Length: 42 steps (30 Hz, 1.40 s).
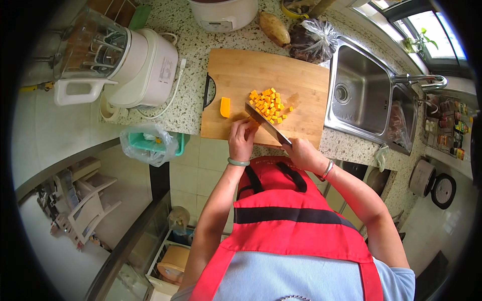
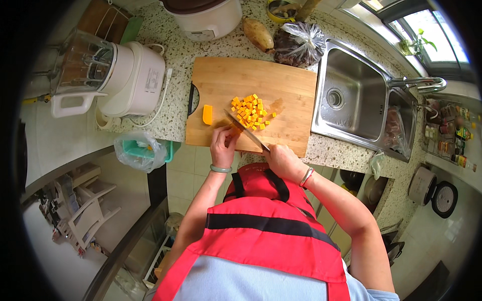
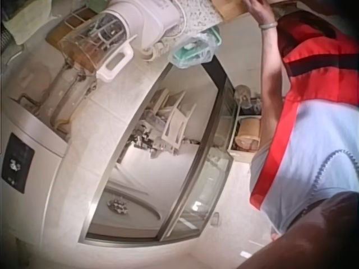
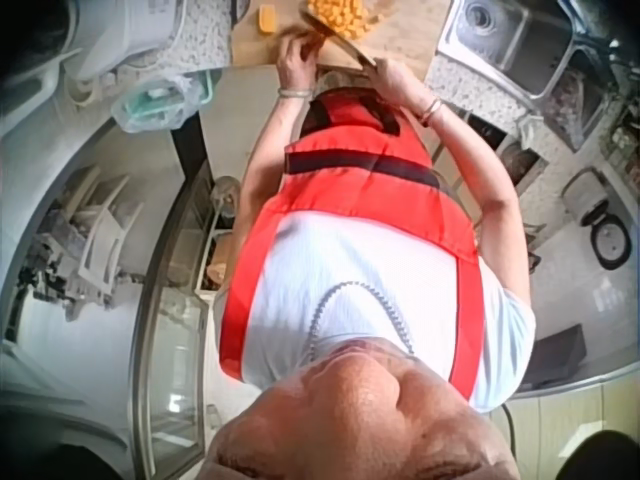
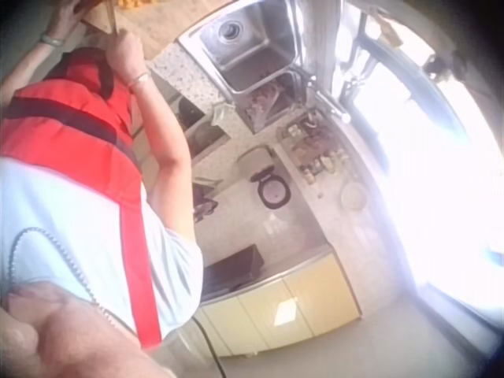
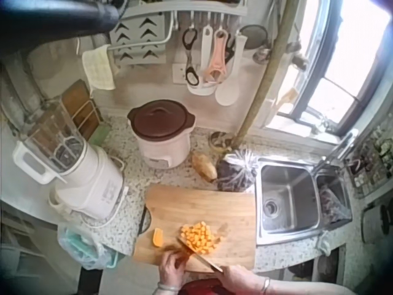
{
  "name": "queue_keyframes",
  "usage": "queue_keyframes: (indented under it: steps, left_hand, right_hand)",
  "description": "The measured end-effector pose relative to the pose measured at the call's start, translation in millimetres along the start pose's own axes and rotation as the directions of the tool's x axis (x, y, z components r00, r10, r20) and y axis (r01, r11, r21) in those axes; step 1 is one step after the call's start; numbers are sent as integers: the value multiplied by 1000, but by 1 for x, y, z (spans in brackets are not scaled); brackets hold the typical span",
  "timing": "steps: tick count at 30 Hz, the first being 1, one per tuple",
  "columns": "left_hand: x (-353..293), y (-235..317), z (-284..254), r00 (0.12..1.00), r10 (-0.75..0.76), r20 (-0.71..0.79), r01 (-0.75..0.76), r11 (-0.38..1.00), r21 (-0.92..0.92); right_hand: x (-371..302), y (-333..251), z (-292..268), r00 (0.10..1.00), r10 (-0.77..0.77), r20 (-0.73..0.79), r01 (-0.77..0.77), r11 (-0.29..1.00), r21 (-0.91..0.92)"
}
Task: The person retrieves a knife and begins peeling a yellow root vegetable on a wooden cutting board. After peeling, they rinse the vegetable under running water in the sink. The person then proceeds to slice the vegetable into thin strips and dices them into small cubes, accumulating a pile of diced pieces on the board.
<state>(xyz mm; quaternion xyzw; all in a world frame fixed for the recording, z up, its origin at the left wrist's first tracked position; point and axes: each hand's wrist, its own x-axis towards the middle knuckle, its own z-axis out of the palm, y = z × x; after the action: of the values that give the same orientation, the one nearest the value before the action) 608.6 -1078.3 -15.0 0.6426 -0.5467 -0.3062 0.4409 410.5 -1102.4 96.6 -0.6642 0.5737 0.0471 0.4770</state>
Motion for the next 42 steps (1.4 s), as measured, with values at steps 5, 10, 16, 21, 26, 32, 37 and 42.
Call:
queue_keyframes:
  steps: [5, 10, 16, 21, 26, 32, 37, 42]
  left_hand:
    - [1, -4, 0, 996, 88, -3, -87, 993, 75]
    - [0, -5, 1, 993, 113, -25, -110, 989, 93]
    - [4, 3, 15, 999, 1, -54, 0, 1000, 23]
    - [3, 4, 13, 997, -6, -79, 1, 998, -63]
    - [4, 7, 10, 997, 30, -70, -30, 1000, 6]
    - [5, 5, 10, 994, 73, -77, -71, 997, 29]
    - [5, 3, 9, 996, 62, -68, -61, 998, 25]
    - [5, 2, 9, 997, 42, -59, -40, 998, 41]
  right_hand:
    - [9, 13, 30, 991, -21, -135, 20, 1000, -3]
    - [10, 18, 27, 988, -38, -151, 36, 999, -17]
    - [-2, -1, -7, 984, -48, -169, 33, 995, -91]
    - [-9, -1, -10, 990, -33, -140, 21, 996, -85]
    - [-14, 8, -3, 994, -14, -108, 5, 997, -83]
    - [-12, 8, -5, 994, -20, -106, 10, 995, -96]
    - [-13, 8, -11, 998, -5, -69, -2, 995, -98]
    - [-14, 7, -14, 998, -7, -58, 2, 996, -85]
